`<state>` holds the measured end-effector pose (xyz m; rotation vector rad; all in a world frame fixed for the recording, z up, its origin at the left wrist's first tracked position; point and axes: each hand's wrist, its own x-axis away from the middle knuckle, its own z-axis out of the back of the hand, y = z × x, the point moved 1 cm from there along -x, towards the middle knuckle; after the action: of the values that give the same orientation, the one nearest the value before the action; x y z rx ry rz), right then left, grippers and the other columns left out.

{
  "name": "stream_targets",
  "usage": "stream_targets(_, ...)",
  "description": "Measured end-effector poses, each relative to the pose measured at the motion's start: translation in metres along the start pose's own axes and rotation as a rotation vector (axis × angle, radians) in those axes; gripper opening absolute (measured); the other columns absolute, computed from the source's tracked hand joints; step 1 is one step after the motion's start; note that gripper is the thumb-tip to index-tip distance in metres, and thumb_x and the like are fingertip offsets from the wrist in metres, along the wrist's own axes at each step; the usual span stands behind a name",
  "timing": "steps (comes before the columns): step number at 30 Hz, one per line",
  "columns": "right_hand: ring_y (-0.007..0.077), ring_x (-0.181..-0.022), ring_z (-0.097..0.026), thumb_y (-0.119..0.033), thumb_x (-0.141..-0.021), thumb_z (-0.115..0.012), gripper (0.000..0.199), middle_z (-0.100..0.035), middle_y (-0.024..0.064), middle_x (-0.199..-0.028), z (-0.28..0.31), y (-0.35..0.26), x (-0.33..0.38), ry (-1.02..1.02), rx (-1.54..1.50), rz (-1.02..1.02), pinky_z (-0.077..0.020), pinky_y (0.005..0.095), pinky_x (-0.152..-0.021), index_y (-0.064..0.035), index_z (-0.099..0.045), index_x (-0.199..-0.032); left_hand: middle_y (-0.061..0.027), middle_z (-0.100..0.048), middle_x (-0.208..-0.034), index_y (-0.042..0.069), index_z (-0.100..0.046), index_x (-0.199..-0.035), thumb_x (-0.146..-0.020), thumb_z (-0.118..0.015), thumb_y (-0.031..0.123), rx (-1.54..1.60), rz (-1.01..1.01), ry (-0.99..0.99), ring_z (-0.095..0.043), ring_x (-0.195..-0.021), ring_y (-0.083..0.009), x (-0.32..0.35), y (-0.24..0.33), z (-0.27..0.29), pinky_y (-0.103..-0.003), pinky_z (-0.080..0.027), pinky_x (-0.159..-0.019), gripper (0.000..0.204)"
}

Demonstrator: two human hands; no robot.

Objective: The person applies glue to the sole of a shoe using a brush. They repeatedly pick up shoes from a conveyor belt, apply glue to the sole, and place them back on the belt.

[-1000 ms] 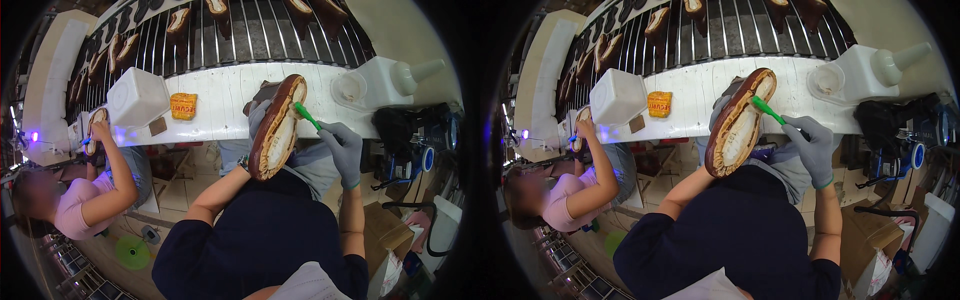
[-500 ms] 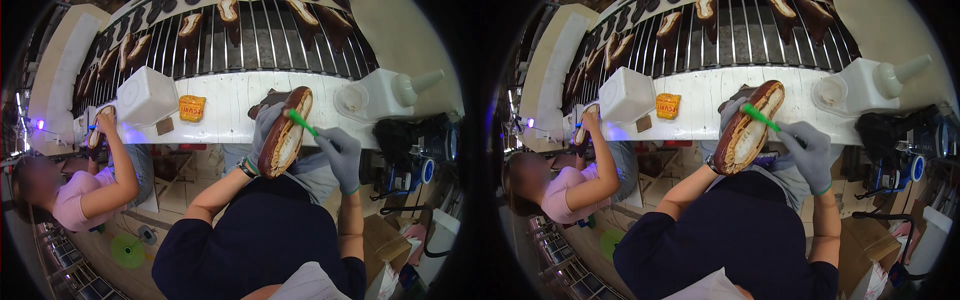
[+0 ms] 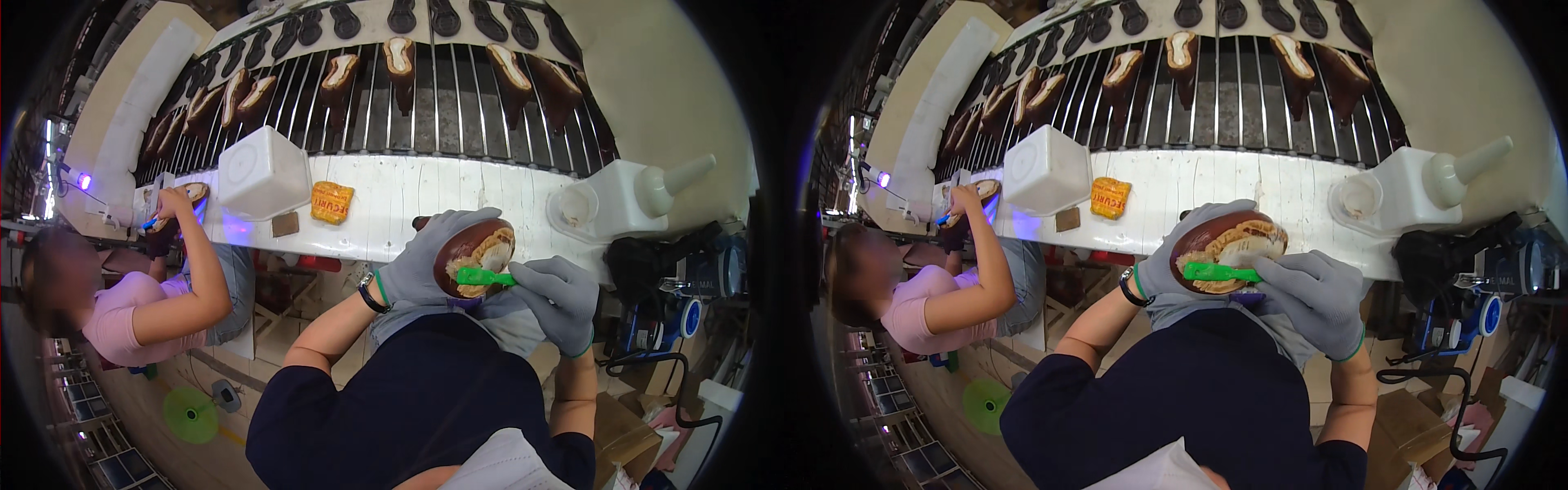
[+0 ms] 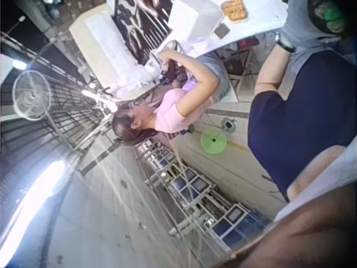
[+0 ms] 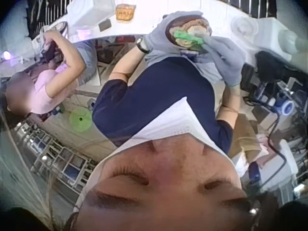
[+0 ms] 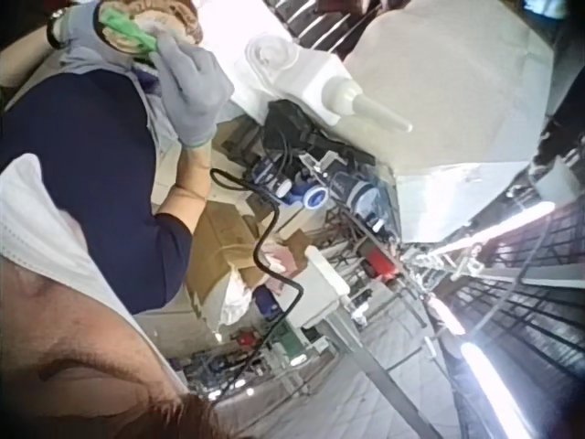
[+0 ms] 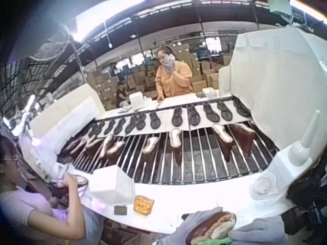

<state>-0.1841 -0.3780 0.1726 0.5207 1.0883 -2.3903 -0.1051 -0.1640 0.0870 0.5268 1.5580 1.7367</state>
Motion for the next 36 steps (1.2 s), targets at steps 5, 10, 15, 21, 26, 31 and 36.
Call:
stream_targets(5, 0.0212, -0.066, -0.065, -0.007, -0.073, -0.078, 0.032, -0.07, 0.006, -0.082, 0.01, 0.01, -0.02, 0.049, 0.179, 0.066, -0.0493, 0.0312, -0.056, -0.0095, -0.074, -0.104, -0.0112, -0.054, -0.14, 0.005, -0.042, -0.145, -0.074, -0.086, 0.019, 0.123, 0.015, -0.221, -0.054, -0.126, -0.0224, -0.032, 0.002, 0.025, -0.036, -0.043, -0.109, 0.085)
stream_targets(10, 0.0201, -0.065, -0.063, -0.009, -0.076, -0.077, 0.026, -0.068, 0.0024, -0.08, 0.021, 0.023, -0.04, 0.056, 0.312, 0.109, -0.0478, 0.0319, -0.055, -0.0121, -0.073, -0.102, -0.0091, -0.059, -0.135, 0.005, -0.047, -0.14, -0.064, -0.093, 0.015, -0.003, 0.04, -0.414, -0.058, -0.119, -0.017, -0.061, -0.015, 0.044, -0.033, -0.048, -0.105, 0.089)
stream_targets(15, 0.0189, -0.064, -0.061, -0.015, -0.081, -0.074, 0.019, -0.066, 0.0002, -0.079, 0.031, 0.035, -0.06, 0.017, 0.477, 0.197, -0.047, 0.033, -0.055, -0.014, -0.072, -0.1, -0.0117, -0.069, -0.114, 0.0, -0.059, -0.126, -0.067, -0.091, 0.013, 0.155, 0.082, -0.569, -0.066, -0.101, -0.0167, -0.091, -0.033, 0.059, -0.029, -0.058, -0.084, 0.069)
stream_targets(21, 0.0197, -0.067, -0.062, -0.017, -0.083, -0.073, 0.015, -0.065, 0.0009, -0.078, 0.031, 0.038, -0.055, -0.256, 0.423, 0.092, -0.0486, 0.0344, -0.06, -0.0134, -0.074, -0.098, -0.011, -0.07, -0.107, 0.002, -0.06, -0.125, -0.066, -0.091, 0.011, 0.132, 0.134, -0.629, -0.067, -0.089, -0.0169, -0.109, -0.082, 0.069, -0.031, -0.057, -0.076, 0.067)
stream_targets(26, 0.0158, -0.068, -0.06, -0.011, -0.084, -0.073, 0.018, -0.066, 0.0058, -0.079, 0.042, 0.078, -0.028, -0.198, -0.177, -0.281, -0.0486, 0.0299, -0.066, -0.0061, -0.076, -0.101, -0.0116, -0.071, -0.107, -0.001, -0.06, -0.125, -0.064, -0.092, 0.005, 0.123, 0.011, -0.522, -0.068, -0.092, -0.0178, -0.106, -0.077, 0.072, -0.032, -0.06, -0.077, 0.069)
stream_targets(31, 0.0298, -0.081, -0.068, -0.017, -0.084, -0.069, 0.021, -0.07, 0.0151, -0.09, 0.047, 0.127, 0.04, 0.222, 0.464, -0.644, -0.052, 0.0389, -0.072, -0.0072, -0.074, -0.102, -0.0082, -0.063, -0.128, 0.001, -0.051, -0.137, -0.061, -0.093, 0.008, 0.214, 0.29, -0.266, -0.059, -0.115, -0.0176, -0.069, -0.083, 0.073, -0.034, -0.048, -0.102, 0.088)
stream_targets(36, 0.0369, -0.086, -0.066, -0.023, -0.085, -0.067, 0.018, -0.07, 0.0151, -0.09, 0.021, 0.16, 0.081, 0.024, 0.833, -0.926, -0.0518, 0.0484, -0.074, -0.0112, -0.072, -0.096, -0.0074, -0.064, -0.125, 0.002, -0.052, -0.136, -0.059, -0.095, 0.011, 0.184, 0.278, 0.012, -0.06, -0.114, -0.0174, -0.042, -0.109, 0.065, -0.034, -0.049, -0.1, 0.088)
